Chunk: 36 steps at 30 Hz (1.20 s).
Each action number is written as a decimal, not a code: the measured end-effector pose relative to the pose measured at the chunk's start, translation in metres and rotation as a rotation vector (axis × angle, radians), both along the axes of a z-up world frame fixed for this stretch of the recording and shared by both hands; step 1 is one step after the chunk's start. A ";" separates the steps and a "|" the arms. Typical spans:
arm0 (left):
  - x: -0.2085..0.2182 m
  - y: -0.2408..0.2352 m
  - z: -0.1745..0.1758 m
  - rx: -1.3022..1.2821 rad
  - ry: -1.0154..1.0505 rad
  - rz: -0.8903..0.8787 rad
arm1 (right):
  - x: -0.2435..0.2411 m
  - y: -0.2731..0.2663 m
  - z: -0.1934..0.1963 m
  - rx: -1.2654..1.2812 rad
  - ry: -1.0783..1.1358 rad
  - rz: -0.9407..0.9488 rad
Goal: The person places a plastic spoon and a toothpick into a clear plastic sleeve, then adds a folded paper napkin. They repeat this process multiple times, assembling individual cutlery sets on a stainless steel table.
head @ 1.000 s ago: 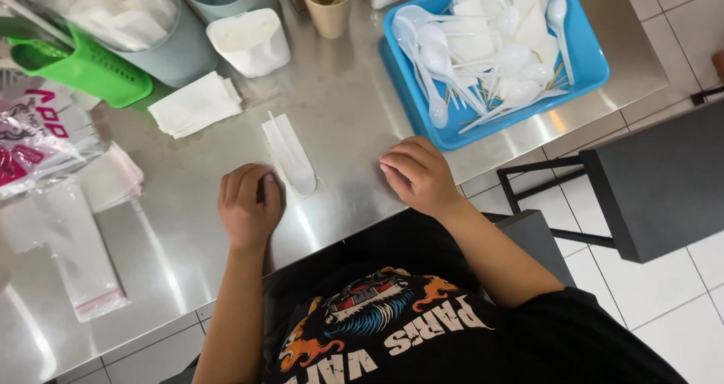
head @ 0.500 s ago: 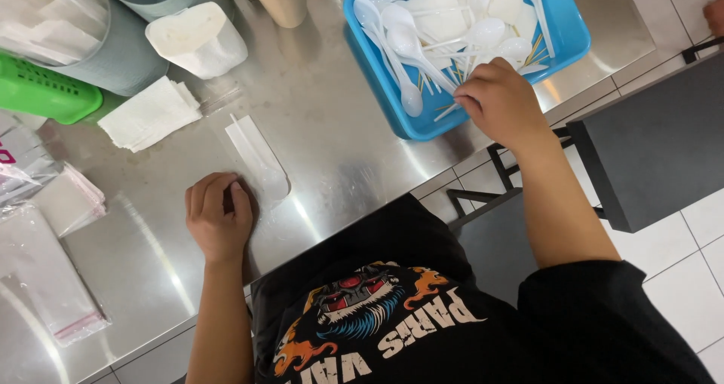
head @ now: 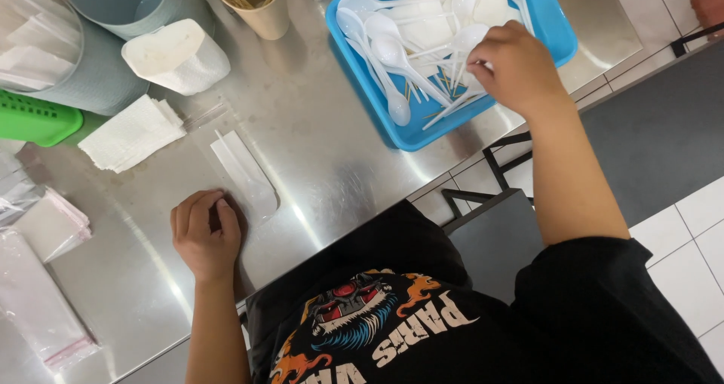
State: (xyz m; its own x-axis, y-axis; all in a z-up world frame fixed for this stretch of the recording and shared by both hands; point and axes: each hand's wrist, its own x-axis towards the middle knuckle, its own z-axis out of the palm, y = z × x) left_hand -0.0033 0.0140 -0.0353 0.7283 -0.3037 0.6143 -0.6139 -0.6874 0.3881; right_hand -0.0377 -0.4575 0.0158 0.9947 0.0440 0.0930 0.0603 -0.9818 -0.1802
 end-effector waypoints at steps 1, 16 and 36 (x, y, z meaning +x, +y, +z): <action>0.000 0.000 -0.001 0.001 0.003 -0.004 | -0.003 -0.011 0.000 0.001 0.003 -0.004; 0.000 0.000 -0.005 0.039 0.001 0.028 | -0.002 -0.124 -0.041 -0.505 0.074 -0.048; -0.001 0.000 -0.007 0.051 0.011 0.052 | 0.008 -0.148 -0.058 -0.660 0.004 0.391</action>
